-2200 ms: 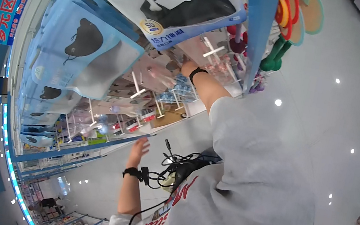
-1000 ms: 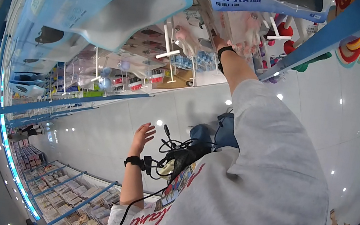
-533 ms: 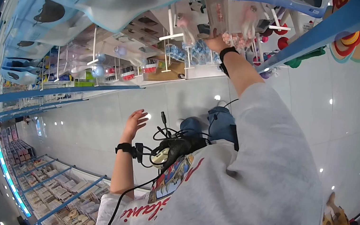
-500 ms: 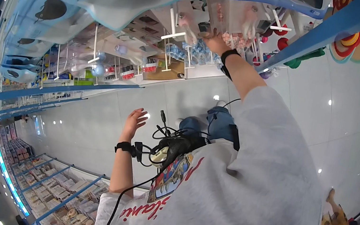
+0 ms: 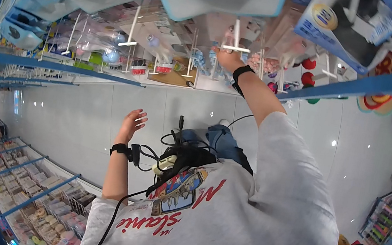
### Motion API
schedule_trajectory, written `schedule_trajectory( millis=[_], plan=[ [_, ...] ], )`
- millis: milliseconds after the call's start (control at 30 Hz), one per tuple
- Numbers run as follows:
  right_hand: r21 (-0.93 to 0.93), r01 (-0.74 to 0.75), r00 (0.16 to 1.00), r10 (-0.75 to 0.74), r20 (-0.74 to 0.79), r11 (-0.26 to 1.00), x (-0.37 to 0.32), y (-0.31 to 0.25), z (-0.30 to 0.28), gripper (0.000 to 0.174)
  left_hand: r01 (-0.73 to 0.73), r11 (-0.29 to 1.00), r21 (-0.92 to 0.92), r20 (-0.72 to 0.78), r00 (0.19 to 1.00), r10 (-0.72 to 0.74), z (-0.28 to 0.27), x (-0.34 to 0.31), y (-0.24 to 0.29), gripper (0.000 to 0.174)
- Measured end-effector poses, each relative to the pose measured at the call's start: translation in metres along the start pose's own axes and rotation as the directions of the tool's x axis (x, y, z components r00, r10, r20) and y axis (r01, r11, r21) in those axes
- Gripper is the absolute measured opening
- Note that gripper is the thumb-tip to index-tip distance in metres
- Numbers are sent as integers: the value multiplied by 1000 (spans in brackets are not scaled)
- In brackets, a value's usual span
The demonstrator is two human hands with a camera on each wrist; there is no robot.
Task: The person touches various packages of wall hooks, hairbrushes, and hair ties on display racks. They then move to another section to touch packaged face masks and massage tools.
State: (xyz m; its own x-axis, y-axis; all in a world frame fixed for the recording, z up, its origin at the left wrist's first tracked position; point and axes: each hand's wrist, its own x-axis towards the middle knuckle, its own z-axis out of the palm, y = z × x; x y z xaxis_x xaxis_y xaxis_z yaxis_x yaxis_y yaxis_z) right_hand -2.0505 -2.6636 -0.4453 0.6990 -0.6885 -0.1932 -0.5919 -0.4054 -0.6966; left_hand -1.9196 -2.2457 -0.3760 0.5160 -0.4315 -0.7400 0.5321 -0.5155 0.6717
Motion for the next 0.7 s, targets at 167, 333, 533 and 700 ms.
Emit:
schedule_trajectory(
  millis=[167,333,533,700],
  plan=[
    [-334,20,999,-9,33,942,43,-20,-1,61,-11,997,82,-20,1000,12,0,15,3,41],
    [-490,-32,964,157,215,871,47,-48,-15,57,-86,985,152,35,996,82,14,29,17,39],
    [-385,9,998,18,66,923,82,1,24,60,-56,992,109,10,998,55,7,14,22,39],
    [-352,-109,994,103,-36,929,135,79,78,52,-32,997,69,-68,997,36,-24,0,10,42]
  ],
)
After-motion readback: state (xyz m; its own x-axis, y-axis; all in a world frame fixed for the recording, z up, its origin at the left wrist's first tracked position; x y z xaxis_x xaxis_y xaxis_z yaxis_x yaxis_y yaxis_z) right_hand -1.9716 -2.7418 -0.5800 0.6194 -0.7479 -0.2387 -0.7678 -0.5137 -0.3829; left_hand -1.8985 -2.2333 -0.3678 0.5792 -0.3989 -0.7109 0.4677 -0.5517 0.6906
